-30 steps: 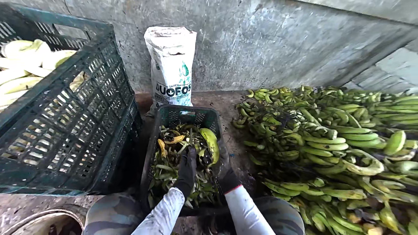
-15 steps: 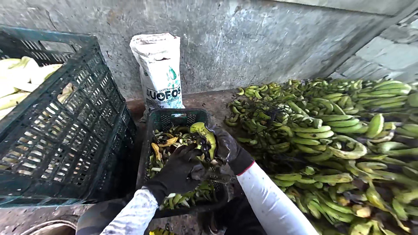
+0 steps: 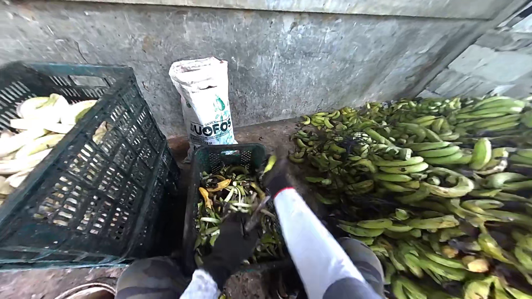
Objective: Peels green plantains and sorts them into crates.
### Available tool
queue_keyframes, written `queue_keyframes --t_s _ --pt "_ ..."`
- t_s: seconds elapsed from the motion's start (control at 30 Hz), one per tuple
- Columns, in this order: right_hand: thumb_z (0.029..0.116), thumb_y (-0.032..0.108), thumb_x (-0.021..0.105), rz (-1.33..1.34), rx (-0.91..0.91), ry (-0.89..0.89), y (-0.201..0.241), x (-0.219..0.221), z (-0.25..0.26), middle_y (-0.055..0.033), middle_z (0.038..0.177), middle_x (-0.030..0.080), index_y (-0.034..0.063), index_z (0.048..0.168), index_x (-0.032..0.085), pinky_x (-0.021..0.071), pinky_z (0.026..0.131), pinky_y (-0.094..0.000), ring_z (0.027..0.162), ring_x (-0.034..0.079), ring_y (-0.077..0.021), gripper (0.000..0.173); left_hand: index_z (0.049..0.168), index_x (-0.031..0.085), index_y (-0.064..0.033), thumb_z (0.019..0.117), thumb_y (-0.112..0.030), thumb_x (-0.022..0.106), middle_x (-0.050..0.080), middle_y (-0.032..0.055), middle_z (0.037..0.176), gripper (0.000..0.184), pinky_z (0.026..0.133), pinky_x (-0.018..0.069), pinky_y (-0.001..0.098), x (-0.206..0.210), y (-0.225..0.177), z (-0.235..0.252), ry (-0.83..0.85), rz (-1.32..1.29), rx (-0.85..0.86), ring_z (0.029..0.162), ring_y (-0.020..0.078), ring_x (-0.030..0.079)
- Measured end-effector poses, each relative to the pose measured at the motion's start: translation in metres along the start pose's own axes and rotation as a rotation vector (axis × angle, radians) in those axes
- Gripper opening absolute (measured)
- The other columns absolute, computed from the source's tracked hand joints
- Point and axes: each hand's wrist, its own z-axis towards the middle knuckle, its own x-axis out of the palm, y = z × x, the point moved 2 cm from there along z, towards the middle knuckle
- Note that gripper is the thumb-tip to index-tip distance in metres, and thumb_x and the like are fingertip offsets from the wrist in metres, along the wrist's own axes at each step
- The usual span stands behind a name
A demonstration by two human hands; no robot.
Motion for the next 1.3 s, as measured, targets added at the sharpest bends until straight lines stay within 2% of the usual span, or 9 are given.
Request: queue_keyframes --t_s 0.23,0.33,0.43,0.53,0.77,0.97,1.13,1.23,1.3 --pt "0.1042 0.049 0.050 -0.882 0.030 0.243 0.000 -0.012 -0.015 -0.0162 0.122 0.064 0.0069 0.137 0.057 0.0526 0.091 -0.0471 0.108 0.062 -0.0257 0.053 0.122 0.063 -0.0044 0.0988 -0.019 0.062 0.070 0.0058 0.099 0.027 0.071 0.0596 0.0325 -0.030 0.034 -0.005 -0.319 -0.808 0.091 0.082 0.0142 0.068" --pt "0.1023 0.049 0.053 -1.150 -0.149 0.372 -0.004 -0.012 -0.045 -0.0226 0.152 0.047 0.0073 0.153 0.044 0.0400 0.113 -0.0559 0.139 0.048 -0.0354 0.066 0.117 0.068 -0.0065 0.1004 -0.018 0.063 0.071 0.0033 0.098 0.021 0.071 0.0579 0.0293 -0.051 0.026 0.006 -0.401 -0.818 0.205 0.080 0.0109 0.066" --pt "0.0973 0.034 0.064 -0.771 -0.206 0.710 0.002 -0.007 -0.099 -0.0135 0.151 0.051 0.0084 0.151 0.047 0.0451 0.113 -0.0403 0.137 0.051 -0.0204 0.062 0.118 0.068 -0.0087 0.0991 -0.023 0.065 0.070 0.0017 0.094 0.024 0.064 0.0560 0.0284 -0.057 0.017 0.015 -0.461 -0.704 0.217 0.073 0.0103 0.064" --pt "0.0955 0.043 0.063 -1.004 -0.292 0.855 0.001 0.001 -0.122 -0.0127 0.157 0.046 0.0127 0.160 0.034 0.0285 0.122 -0.0523 0.146 0.041 -0.0248 0.077 0.124 0.064 -0.0052 0.0991 -0.021 0.065 0.072 0.0036 0.102 0.030 0.077 0.0592 0.0301 -0.047 0.009 0.020 -0.441 -0.635 0.198 0.086 0.0100 0.068" --pt "0.0897 0.029 0.067 -1.517 -0.481 0.673 -0.017 0.006 -0.097 -0.0137 0.134 0.065 0.0162 0.142 0.058 0.0265 0.116 -0.0639 0.129 0.055 -0.0381 0.055 0.135 0.060 -0.0095 0.1003 -0.041 0.060 0.069 0.0144 0.119 0.047 0.099 0.0503 0.0551 -0.043 -0.008 0.009 -0.212 0.011 -0.124 0.111 0.0291 0.066" --pt "0.0967 0.034 0.061 -1.790 -0.411 0.479 -0.026 -0.036 -0.030 -0.0134 0.140 0.062 0.0188 0.144 0.058 0.0305 0.114 -0.0646 0.134 0.051 -0.0405 0.049 0.135 0.058 -0.0070 0.1004 -0.030 0.064 0.069 0.0095 0.112 0.042 0.089 0.0558 0.0409 -0.037 -0.002 -0.026 -0.044 -0.274 -0.207 0.100 0.0188 0.067" --pt "0.0940 0.057 0.063 -1.528 -0.218 0.427 -0.007 -0.046 -0.036 -0.0177 0.159 0.040 0.0209 0.159 0.037 0.0279 0.117 -0.0616 0.143 0.042 -0.0395 0.079 0.121 0.064 -0.0043 0.0963 -0.017 0.064 0.071 0.0055 0.113 0.028 0.091 0.0572 0.0329 -0.054 0.008 -0.020 -0.171 -0.854 0.396 0.103 0.0154 0.068" --pt "0.1067 0.032 0.052 -0.562 0.052 0.403 -0.019 -0.041 -0.075 -0.0057 0.123 0.067 0.0092 0.133 0.060 0.0543 0.093 -0.0308 0.109 0.064 -0.0122 0.036 0.113 0.068 -0.0123 0.0949 -0.025 0.070 0.070 0.0037 0.112 0.023 0.097 0.0539 0.0354 -0.064 -0.011 -0.007 -0.155 -0.881 0.707 0.107 0.0173 0.065" --pt "0.1100 0.039 0.029 0.011 0.290 0.680 -0.030 -0.029 -0.100 -0.0066 0.098 0.069 0.0091 0.117 0.061 0.0574 0.071 -0.0306 0.085 0.067 -0.0144 0.044 0.111 0.069 -0.0142 0.0947 -0.030 0.072 0.069 0.0026 0.113 0.023 0.088 0.0570 0.0302 -0.061 -0.019 -0.002 -0.153 -0.832 0.790 0.103 0.0143 0.066"
